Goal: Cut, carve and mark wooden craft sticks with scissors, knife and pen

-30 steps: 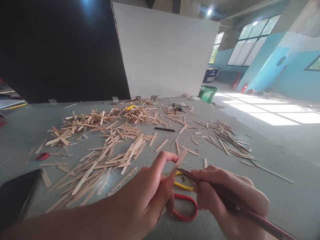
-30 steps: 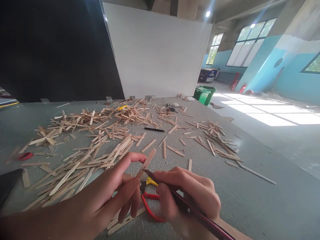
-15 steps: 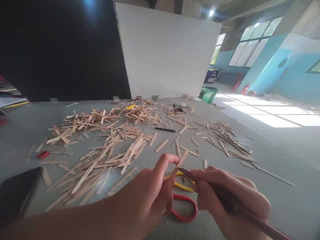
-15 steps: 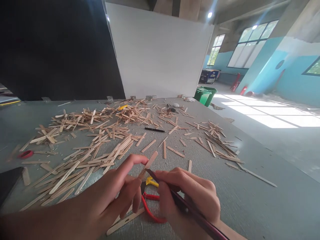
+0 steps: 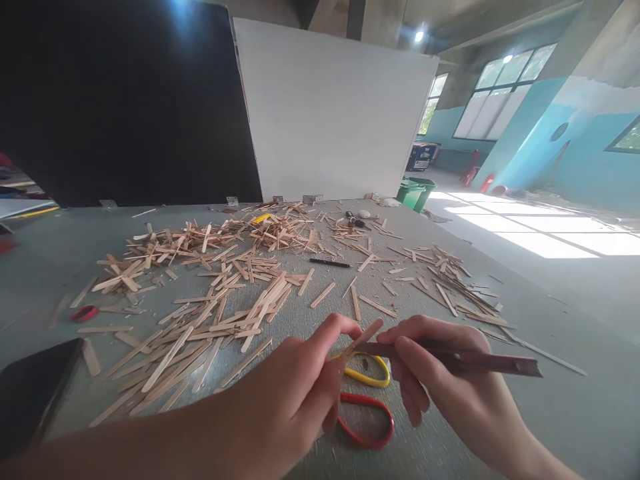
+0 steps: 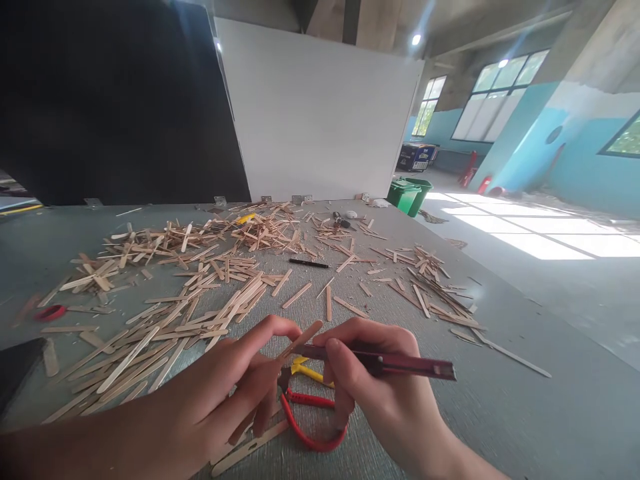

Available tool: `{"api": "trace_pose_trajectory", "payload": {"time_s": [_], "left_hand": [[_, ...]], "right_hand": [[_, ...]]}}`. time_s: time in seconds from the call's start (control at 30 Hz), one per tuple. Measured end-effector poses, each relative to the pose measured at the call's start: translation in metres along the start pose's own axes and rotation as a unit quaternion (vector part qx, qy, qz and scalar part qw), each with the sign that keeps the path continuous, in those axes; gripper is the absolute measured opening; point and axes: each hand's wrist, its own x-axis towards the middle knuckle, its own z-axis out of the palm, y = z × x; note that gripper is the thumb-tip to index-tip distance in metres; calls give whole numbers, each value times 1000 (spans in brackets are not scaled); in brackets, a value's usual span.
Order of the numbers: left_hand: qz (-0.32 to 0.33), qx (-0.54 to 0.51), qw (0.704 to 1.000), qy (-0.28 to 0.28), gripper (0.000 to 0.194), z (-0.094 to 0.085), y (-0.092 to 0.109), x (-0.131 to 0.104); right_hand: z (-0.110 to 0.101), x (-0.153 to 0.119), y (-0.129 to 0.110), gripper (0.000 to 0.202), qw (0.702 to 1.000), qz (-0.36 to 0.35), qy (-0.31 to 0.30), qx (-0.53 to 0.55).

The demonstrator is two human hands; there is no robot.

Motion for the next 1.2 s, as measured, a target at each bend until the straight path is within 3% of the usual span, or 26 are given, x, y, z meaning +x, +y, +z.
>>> {"api": "trace_pose_trajectory", "payload": {"time_s": [0.17,0.4,0.57,0.7,0.83,0.9,1.07,1.2], "left_hand": [[-45,-75,994,-66,34,-2,-3,2],[-54,-120,988,-77,34,-5,-6,4],[-32,-83,995,-46,30,-5,-1,4],[-40,-20,999,-28,36,-3,-2,1],[-45,88,995,-5,43,-4,-7,1],[-25,115,993,-3,47,-5,-8,2],[1,87,996,-2,45,-3,-12,3],[11,62,998,-2,41,-2,-11,4]], "right_hand": [[-2,7,3,26,998,24,-27,44],[-4,5,9,24,999,11,-32,41],[1,3,-1,17,990,-117,-16,-81],[7,-1,0,25,946,-238,14,-218],[15,-11,8,32,909,-298,55,-287],[18,-14,10,32,905,-301,71,-291],[14,-9,4,26,941,-225,64,-243],[10,-7,4,22,953,-198,85,-212]]}}
